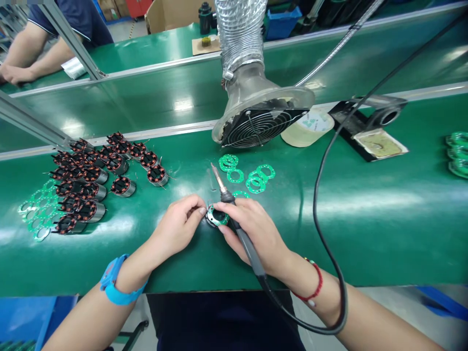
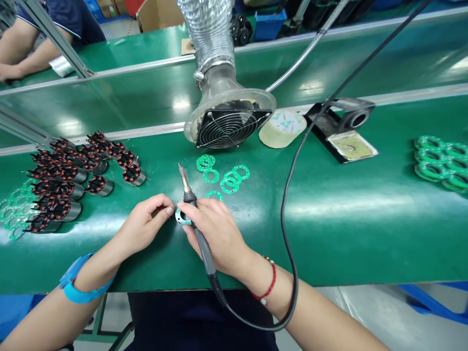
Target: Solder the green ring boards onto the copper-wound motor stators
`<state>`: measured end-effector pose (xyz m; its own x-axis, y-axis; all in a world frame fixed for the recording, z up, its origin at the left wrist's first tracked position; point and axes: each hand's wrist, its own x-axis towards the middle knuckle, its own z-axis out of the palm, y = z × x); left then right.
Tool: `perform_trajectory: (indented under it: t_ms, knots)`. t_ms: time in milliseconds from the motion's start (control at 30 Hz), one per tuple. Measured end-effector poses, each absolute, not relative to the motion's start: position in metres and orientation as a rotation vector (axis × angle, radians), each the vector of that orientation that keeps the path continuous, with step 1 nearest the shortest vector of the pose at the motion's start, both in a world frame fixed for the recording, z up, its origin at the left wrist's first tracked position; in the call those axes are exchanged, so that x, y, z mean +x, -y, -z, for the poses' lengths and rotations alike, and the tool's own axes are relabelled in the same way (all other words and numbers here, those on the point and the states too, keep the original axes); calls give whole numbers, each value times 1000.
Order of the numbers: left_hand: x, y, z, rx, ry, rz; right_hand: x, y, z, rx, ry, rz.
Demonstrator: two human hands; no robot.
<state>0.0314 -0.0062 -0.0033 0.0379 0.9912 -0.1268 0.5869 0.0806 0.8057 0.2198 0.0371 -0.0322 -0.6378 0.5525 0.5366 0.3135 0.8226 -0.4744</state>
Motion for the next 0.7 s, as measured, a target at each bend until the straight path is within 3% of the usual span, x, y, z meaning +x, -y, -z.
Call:
perform_trajectory:
  t_ms: [700]
  knots:
    - [44, 13, 8, 1936, -1908, -597, 239, -37, 24, -476, 1911, -709]
